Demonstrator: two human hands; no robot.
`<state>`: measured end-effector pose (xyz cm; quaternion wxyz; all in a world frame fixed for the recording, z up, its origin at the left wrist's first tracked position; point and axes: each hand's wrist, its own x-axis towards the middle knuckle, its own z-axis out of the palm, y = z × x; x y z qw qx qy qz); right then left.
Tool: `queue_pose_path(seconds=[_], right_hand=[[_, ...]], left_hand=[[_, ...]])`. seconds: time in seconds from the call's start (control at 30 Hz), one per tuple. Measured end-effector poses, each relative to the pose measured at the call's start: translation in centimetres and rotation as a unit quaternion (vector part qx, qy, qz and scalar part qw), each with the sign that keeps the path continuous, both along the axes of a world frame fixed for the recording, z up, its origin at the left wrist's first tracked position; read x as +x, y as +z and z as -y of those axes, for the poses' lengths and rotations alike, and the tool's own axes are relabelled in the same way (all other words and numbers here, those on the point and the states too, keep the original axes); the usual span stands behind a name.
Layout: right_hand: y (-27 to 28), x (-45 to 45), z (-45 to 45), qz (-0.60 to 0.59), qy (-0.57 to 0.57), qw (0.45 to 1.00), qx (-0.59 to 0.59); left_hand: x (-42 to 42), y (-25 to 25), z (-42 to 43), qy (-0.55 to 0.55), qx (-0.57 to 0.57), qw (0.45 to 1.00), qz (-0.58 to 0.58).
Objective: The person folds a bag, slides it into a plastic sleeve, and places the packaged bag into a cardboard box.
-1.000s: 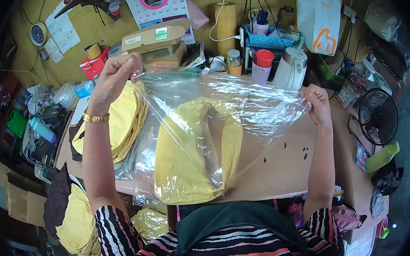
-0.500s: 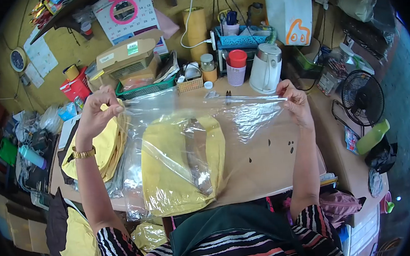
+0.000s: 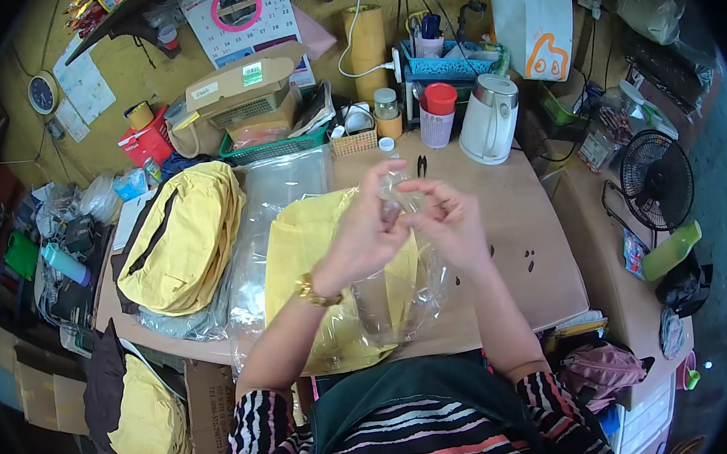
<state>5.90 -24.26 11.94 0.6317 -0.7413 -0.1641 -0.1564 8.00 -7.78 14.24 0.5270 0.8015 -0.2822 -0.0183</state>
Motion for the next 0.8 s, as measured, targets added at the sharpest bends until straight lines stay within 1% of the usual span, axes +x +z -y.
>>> queue_pose_path(seconds=[0.03, 0.07, 0.1, 0.13, 0.2, 0.23, 0.27, 0.3, 0.33, 0.4, 0.43, 0.47, 0.5, 0.53, 0.6, 0.63, 0.67, 0.7, 0.73, 0.8], right_hand=[[-0.3, 0.0, -0.8, -0.003, 0.000, 1.000, 0.000], [-0.8, 0.1, -1.4, -0.013, 0.025, 0.998, 0.050], [-1.1, 0.3, -1.7, -0.023, 0.050, 0.993, 0.100], [-1.4, 0.3, -1.6, -0.024, 0.049, 0.994, 0.100], [-1.8, 0.4, -1.6, -0.024, 0.027, 0.989, 0.142], [-2.0, 0.7, -1.2, -0.025, 0.026, 0.989, 0.143], [-2.1, 1.2, -0.3, -0.003, -0.012, 0.992, 0.123], [-2.3, 1.6, 0.5, 0.018, -0.050, 0.993, 0.102], [-2.7, 2.1, 1.0, 0.016, -0.052, 0.993, 0.103], [-2.8, 2.3, 1.4, -0.009, -0.089, 0.996, -0.007], [-2.6, 1.7, 0.9, -0.012, -0.088, 0.996, -0.007], [-2.2, 0.6, 0.1, 0.098, -0.178, 0.977, -0.069], [-1.7, -0.1, -0.8, 0.209, -0.262, 0.933, -0.128], [-1.9, -0.1, -1.4, 0.211, -0.261, 0.933, -0.128], [-2.7, -0.2, -2.1, 0.335, -0.166, 0.910, -0.180], [-2.9, -0.3, -1.8, 0.332, -0.167, 0.911, -0.181], [-2.9, -0.1, -1.2, 0.194, -0.152, 0.926, -0.285], [-2.8, 0.2, -0.7, 0.052, -0.134, 0.914, -0.380], [-3.1, 0.7, -0.4, 0.052, -0.135, 0.914, -0.379], [-4.5, 1.7, 0.1, 0.017, -0.075, 0.952, -0.297]], left_hand=[[0.1, -1.0, 0.9, 0.000, 0.000, 1.000, -0.003], [0.5, -2.6, 1.6, -0.012, -0.076, 0.997, 0.006], [0.4, -2.5, 2.0, -0.023, -0.152, 0.988, 0.016], [0.1, -2.3, 1.8, -0.024, -0.153, 0.988, 0.014], [-0.7, -1.3, 0.9, 0.041, -0.003, 0.999, 0.023], [-0.8, -1.7, 0.2, 0.040, -0.002, 0.999, 0.022], [-0.8, -2.4, -0.7, 0.046, 0.062, 0.985, 0.152], [-0.9, -2.9, -1.4, 0.050, 0.126, 0.951, 0.278], [-1.1, -3.0, -1.8, 0.048, 0.126, 0.951, 0.277], [-1.5, -3.4, -2.5, -0.062, 0.220, 0.937, 0.266], [-1.7, -3.6, -2.3, -0.061, 0.220, 0.937, 0.263], [-1.9, -3.7, -1.9, -0.022, 0.203, 0.940, 0.274], [-1.9, -3.8, -1.5, 0.018, 0.185, 0.940, 0.287], [-1.9, -3.8, -1.2, 0.020, 0.185, 0.939, 0.288], [-2.2, -3.8, -0.8, 0.003, 0.158, 0.933, 0.323], [-2.6, -3.7, -0.9, 0.001, 0.158, 0.934, 0.321], [-3.0, -3.6, -1.0, 0.017, 0.215, 0.918, 0.332], [-3.2, -3.6, -1.1, 0.035, 0.272, 0.898, 0.345], [-3.3, -4.0, -1.0, 0.034, 0.272, 0.898, 0.345], [-3.2, -5.5, -0.5, 0.166, 0.333, 0.821, 0.434]])
